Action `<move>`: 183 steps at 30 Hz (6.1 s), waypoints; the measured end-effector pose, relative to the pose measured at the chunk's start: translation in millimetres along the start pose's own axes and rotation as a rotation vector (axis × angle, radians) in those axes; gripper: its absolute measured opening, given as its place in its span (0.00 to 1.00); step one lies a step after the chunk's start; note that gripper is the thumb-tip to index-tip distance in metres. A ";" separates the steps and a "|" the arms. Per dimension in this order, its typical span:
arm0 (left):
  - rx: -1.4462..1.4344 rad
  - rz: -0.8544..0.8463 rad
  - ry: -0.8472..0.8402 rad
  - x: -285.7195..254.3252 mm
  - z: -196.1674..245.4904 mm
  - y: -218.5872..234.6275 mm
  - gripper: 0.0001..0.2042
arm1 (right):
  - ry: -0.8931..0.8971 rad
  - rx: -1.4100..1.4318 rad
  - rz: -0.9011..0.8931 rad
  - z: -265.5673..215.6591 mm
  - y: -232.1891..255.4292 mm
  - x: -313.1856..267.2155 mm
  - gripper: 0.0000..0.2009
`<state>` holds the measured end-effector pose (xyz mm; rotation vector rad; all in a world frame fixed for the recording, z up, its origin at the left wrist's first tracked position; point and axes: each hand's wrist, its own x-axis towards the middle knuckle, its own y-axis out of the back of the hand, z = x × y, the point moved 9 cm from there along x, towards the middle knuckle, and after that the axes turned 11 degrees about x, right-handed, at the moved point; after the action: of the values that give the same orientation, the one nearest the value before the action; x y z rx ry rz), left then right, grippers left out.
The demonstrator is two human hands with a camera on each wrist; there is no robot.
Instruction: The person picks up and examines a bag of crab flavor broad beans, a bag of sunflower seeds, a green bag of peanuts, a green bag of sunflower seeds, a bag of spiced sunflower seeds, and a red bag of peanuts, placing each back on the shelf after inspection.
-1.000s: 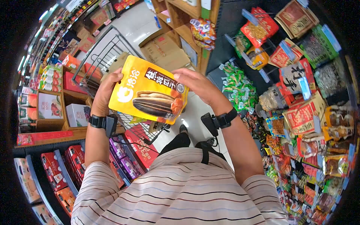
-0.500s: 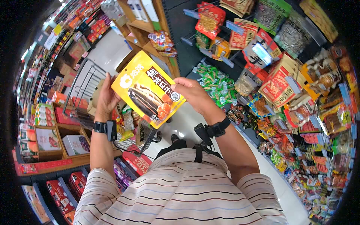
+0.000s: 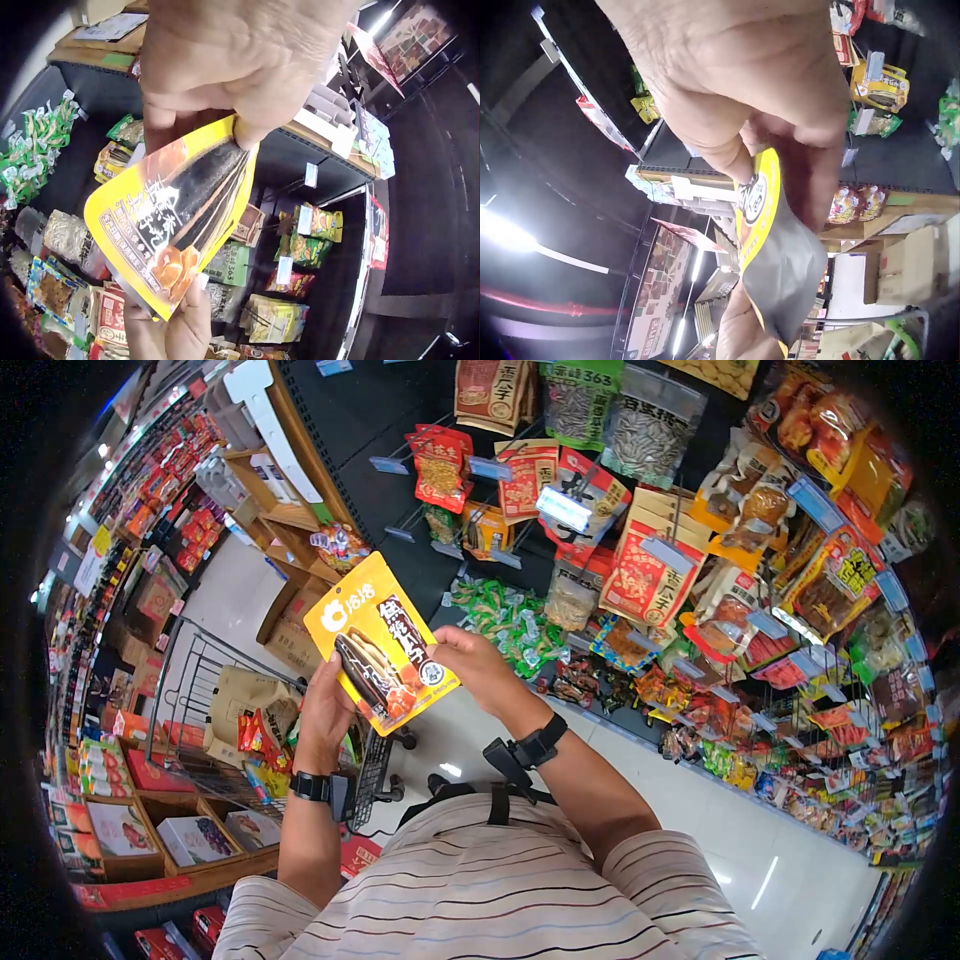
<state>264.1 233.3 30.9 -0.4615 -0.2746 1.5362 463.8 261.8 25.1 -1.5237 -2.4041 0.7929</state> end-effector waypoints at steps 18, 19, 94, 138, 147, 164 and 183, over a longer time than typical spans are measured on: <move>0.196 -0.046 0.203 5.5 -73.0 -67.5 0.19 | -0.041 0.076 0.090 -13.5 74.3 -35.8 0.18; 0.215 -0.045 0.207 5.8 -72.1 -71.4 0.19 | -0.042 0.076 0.106 -14.1 78.6 -36.0 0.18; -0.541 -0.159 0.036 44.4 -106.9 -109.4 0.32 | 0.284 -0.642 -0.260 -47.8 16.9 -30.0 0.11; 0.546 0.099 0.557 225.1 -261.6 99.2 0.08 | -0.424 0.012 0.395 145.6 214.8 141.1 0.17; 0.448 -0.016 0.362 367.3 -268.8 110.2 0.08 | -0.044 -0.271 0.534 134.6 281.1 245.1 0.17; 0.455 -0.026 0.216 416.2 -248.4 93.8 0.08 | -0.046 -0.264 0.549 108.8 286.7 278.9 0.16; 0.418 0.057 0.032 490.6 -258.3 60.0 0.12 | -0.168 -0.384 0.630 162.8 318.9 219.5 0.20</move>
<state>341.1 689.2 -280.8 -0.1634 0.0869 1.5888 543.9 505.7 -307.3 -2.5285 -2.2873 0.5855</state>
